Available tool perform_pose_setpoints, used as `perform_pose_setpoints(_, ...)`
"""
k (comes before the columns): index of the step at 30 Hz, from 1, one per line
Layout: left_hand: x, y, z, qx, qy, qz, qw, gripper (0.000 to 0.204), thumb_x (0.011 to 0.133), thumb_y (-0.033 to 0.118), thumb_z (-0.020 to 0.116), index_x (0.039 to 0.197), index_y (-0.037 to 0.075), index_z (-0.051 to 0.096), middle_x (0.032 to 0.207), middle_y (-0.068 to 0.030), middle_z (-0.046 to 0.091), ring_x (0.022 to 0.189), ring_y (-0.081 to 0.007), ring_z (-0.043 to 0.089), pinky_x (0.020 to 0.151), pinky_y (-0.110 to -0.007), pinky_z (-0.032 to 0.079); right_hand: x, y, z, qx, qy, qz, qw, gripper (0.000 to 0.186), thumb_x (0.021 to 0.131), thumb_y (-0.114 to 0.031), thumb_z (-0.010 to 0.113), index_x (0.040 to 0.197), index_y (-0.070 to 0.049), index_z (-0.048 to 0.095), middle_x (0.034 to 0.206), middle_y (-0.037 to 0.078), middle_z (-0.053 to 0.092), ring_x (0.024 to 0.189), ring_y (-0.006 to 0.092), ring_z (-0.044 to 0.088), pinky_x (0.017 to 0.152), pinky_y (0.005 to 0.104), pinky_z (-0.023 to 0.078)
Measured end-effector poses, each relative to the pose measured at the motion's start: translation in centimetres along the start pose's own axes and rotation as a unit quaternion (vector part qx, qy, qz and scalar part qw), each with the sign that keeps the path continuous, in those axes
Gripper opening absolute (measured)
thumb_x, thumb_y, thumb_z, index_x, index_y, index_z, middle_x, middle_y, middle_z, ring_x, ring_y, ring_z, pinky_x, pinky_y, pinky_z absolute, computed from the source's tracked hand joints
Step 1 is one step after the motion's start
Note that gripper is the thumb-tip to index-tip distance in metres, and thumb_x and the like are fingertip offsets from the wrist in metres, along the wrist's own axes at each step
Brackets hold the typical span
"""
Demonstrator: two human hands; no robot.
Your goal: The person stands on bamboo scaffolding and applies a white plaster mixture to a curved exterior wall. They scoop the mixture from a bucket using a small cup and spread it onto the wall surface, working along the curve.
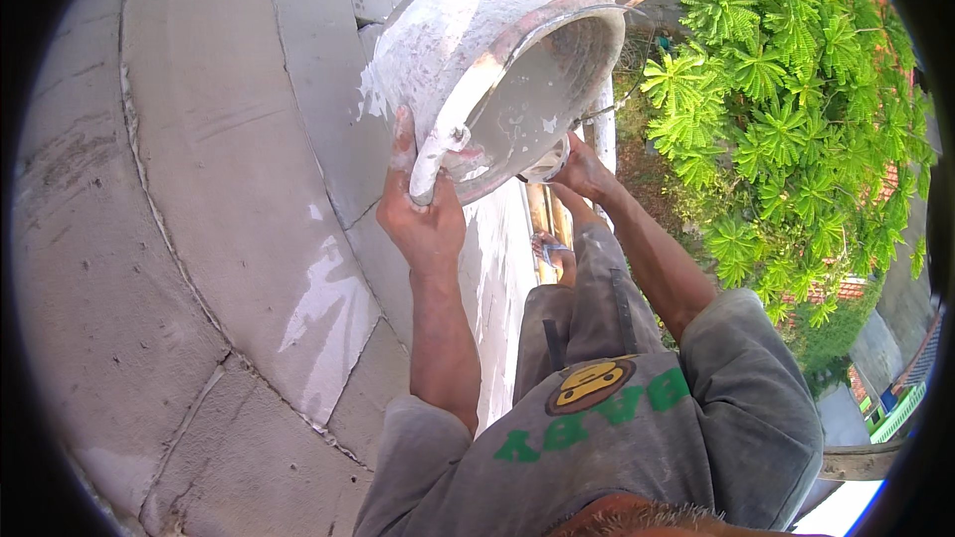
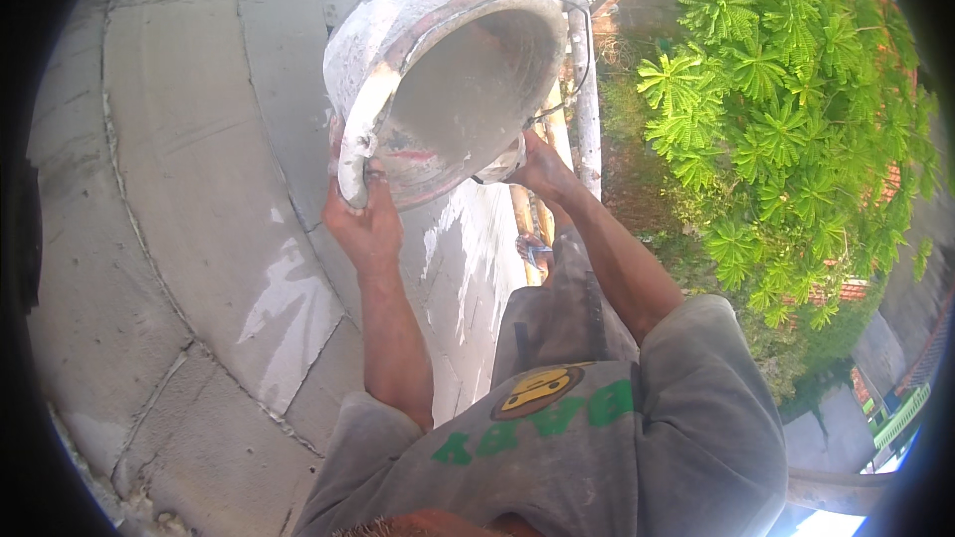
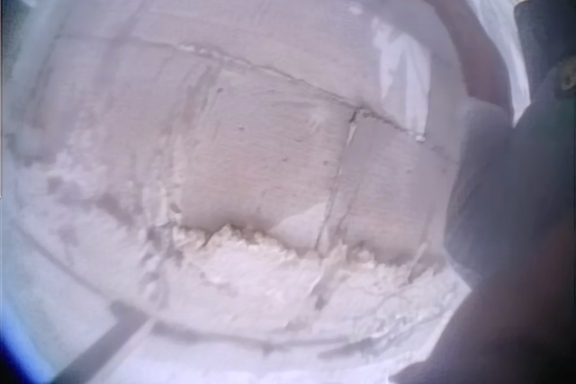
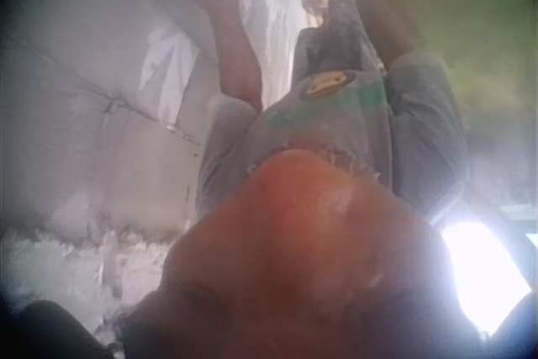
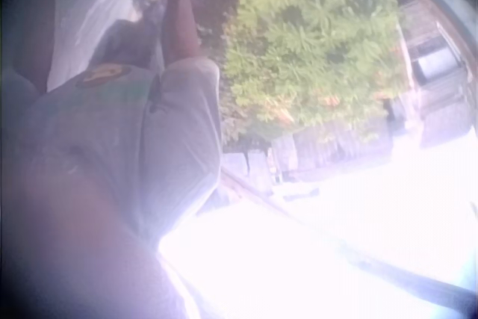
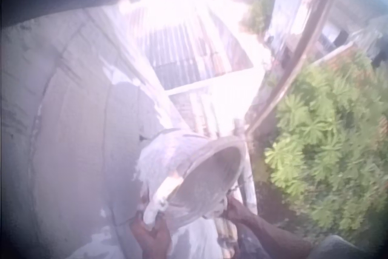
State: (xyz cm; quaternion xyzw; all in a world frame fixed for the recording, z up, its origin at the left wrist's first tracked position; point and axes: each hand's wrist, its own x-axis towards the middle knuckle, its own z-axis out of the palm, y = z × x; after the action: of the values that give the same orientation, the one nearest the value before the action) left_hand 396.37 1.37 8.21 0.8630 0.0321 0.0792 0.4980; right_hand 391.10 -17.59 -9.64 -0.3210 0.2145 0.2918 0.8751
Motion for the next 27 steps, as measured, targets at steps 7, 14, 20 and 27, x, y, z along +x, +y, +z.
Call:
perform_pose_setpoints(7, -0.5, -1.2, -0.7, 0.051, -0.015, -0.011, 0.999, 0.058, 0.075, -0.016, 0.049, 0.133, -0.009, 0.051, 0.135, -0.0211, 0.056, 0.124, -0.0275, 0.056, 0.101, -0.035, 0.045, 0.4, -0.6, 1.0, -0.172, -0.014, -0.045, 0.984, 0.051, 0.102, -0.02, 0.042, 0.15, -0.011, 0.026, 0.147, 0.013, 0.04, 0.133, 0.031, 0.044, 0.106, 0.0515, 0.044)
perform_pose_setpoints(14, -0.7, -1.8, -0.4, 0.045, 0.017, -0.011, 0.999, 0.044, 0.084, -0.007, 0.055, 0.128, -0.009, 0.054, 0.123, -0.0175, 0.062, 0.11, -0.0218, 0.059, 0.093, -0.032, 0.045, 1.0, -1.4, 2.3, -0.047, 0.062, 0.026, 0.997, 0.06, 0.095, -0.007, 0.056, 0.148, -0.011, 0.028, 0.143, 0.012, 0.044, 0.129, 0.0276, 0.048, 0.102, 0.0467, 0.048)
perform_pose_setpoints(20, 0.1, -2.2, 0.5, -0.023, 0.027, -0.135, 0.99, 0.037, 0.088, -0.001, 0.059, 0.124, -0.009, 0.056, 0.113, -0.0129, 0.064, 0.099, -0.0171, 0.059, 0.088, -0.029, 0.045, 2.8, 0.4, -2.1, -0.083, 0.055, -0.034, 0.994, 0.067, 0.084, -0.003, 0.072, 0.141, -0.009, 0.037, 0.135, 0.009, 0.051, 0.121, 0.0217, 0.054, 0.098, 0.0387, 0.05)
perform_pose_setpoints(27, -2.5, -7.6, 1.8, -0.166, 0.058, -0.345, 0.922, 0.042, 0.085, -0.002, 0.054, 0.126, -0.009, 0.053, 0.12, -0.012, 0.06, 0.107, -0.019, 0.057, 0.097, -0.03, 0.04, -0.6, -2.2, -5.6, -0.443, 0.095, -0.124, 0.883, 0.059, 0.075, -0.011, 0.081, 0.125, -0.008, 0.05, 0.111, 0.007, 0.063, 0.104, 0.0166, 0.06, 0.092, 0.0327, 0.049)
